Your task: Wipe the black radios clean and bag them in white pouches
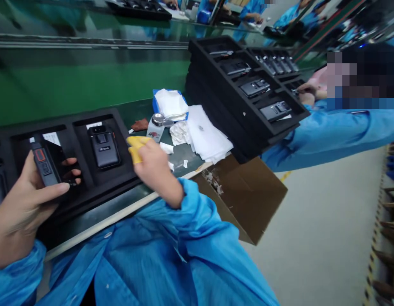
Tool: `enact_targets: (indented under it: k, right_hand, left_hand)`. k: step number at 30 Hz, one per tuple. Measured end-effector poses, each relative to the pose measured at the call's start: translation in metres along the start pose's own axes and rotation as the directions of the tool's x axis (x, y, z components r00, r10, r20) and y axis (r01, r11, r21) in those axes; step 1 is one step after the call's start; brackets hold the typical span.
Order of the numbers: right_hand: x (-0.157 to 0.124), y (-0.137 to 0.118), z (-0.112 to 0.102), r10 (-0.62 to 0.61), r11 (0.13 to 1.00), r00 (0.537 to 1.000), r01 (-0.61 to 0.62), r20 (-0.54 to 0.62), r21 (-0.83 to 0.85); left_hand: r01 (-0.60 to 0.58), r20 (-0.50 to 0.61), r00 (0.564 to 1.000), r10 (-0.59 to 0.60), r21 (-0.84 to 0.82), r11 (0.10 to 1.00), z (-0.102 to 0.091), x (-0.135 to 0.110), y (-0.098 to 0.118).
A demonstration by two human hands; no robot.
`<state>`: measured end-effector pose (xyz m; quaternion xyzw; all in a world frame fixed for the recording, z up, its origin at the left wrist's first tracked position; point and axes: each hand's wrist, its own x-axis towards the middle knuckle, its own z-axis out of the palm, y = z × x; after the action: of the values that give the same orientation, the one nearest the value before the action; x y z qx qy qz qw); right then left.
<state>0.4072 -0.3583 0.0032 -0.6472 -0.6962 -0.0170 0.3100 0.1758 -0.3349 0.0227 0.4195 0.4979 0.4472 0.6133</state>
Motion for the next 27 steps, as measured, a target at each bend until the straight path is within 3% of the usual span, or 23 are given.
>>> enact_targets:
  k: [2,4,7,10,13,15,17,19,23,27]
  right_hand:
    - [-0.005,0.032,-0.018,0.156,0.983,0.987,-0.158,-0.022,-0.091]
    - [-0.011,0.061,-0.028,0.305,0.935,0.951,-0.291,0.044,-0.202]
    - [-0.027,0.082,-0.026,0.329,0.93,0.912,-0.268,0.245,-0.253]
    - [-0.042,0.081,-0.017,0.278,0.946,0.904,-0.198,0.325,-0.258]
    - [-0.04,0.065,-0.015,0.241,0.958,0.933,-0.184,0.269,-0.222]
    - [-0.027,0.046,-0.017,0.139,0.988,0.977,-0.125,0.163,-0.092]
    - [-0.01,0.019,-0.015,-0.016,0.998,0.998,0.013,0.055,0.059]
    - [0.008,-0.014,-0.008,-0.187,0.972,0.982,0.182,0.023,0.148]
    - [0.032,-0.067,0.018,-0.435,0.888,0.899,0.422,0.04,0.183]
    - [0.033,-0.077,0.031,-0.534,0.838,0.844,0.521,0.045,0.162]
  left_hand:
    - [0.018,-0.005,1.0,-0.018,-0.002,1.0,0.001,0.0,0.001]
    - [0.034,-0.017,0.999,-0.034,-0.009,0.999,0.002,0.0,0.003]
    - [0.058,-0.029,0.998,-0.058,-0.002,0.998,0.002,0.001,0.004]
    - [0.05,-0.029,0.998,-0.05,0.006,0.999,0.0,0.002,0.002]
    - [0.028,0.003,1.0,-0.028,0.007,1.0,-0.003,0.002,-0.003]
    - [0.042,0.031,0.999,-0.042,0.002,0.999,-0.006,0.002,-0.006]
    - [0.059,0.061,0.997,-0.057,-0.018,0.998,-0.008,0.002,-0.009]
    - [0.058,0.083,0.995,-0.055,-0.039,0.998,-0.009,0.002,-0.011]
    - [0.009,0.118,0.993,-0.002,-0.059,0.998,-0.008,0.0,-0.013]
    - [-0.038,0.164,0.985,0.054,-0.102,0.994,-0.007,-0.001,-0.013]
